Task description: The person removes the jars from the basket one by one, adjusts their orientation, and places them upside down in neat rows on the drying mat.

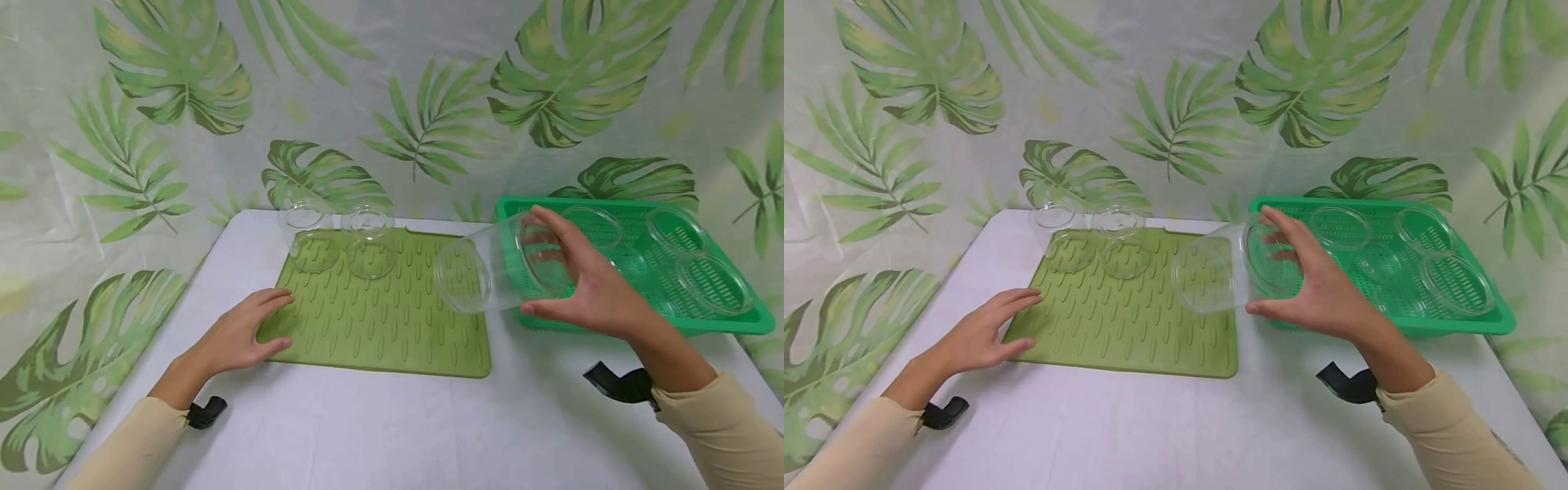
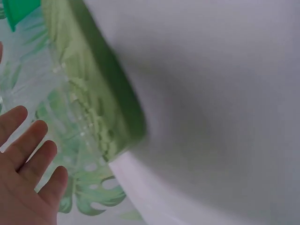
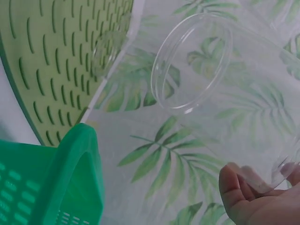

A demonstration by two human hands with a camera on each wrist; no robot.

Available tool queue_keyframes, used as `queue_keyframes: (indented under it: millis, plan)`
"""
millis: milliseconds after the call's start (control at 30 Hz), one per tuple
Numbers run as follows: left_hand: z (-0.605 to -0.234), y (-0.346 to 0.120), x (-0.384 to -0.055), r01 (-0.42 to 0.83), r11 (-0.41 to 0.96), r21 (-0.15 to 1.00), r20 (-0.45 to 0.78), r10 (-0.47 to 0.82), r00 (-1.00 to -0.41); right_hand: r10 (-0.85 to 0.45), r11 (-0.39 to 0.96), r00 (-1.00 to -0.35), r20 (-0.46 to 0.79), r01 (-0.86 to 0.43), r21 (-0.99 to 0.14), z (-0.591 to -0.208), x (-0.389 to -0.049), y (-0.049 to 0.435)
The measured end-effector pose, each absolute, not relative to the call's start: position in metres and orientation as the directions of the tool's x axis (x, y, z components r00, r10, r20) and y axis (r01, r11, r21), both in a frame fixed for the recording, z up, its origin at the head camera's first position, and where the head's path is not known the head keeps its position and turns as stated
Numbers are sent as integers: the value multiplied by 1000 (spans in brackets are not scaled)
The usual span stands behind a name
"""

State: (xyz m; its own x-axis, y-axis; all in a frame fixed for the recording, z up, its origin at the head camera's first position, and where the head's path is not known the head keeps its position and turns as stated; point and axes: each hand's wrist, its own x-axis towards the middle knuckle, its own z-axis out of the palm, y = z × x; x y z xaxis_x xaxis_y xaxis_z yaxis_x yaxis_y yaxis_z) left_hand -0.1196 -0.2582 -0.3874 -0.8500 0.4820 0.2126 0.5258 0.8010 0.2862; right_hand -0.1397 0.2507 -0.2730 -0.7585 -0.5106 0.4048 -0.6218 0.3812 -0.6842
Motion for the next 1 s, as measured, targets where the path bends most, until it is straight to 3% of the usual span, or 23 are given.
queue_keyframes:
  millis: [167,367,667,1000]
  plan:
    - [-396,-258,-123,465,825,322,98,459,-883,-501,410,-763,409,-625,-664,-272,-140,252]
    - [-403,-258,-124,445,843,304,60,449,-892,-513,464,-763,393,-632,-620,-268,-143,251]
    - [-410,-255,-118,389,854,345,-23,422,-906,-479,613,-820,312,-568,-549,-256,-154,250]
    - [-408,-255,-119,392,860,328,-72,436,-897,-483,644,-849,214,-510,-570,-243,-166,244]
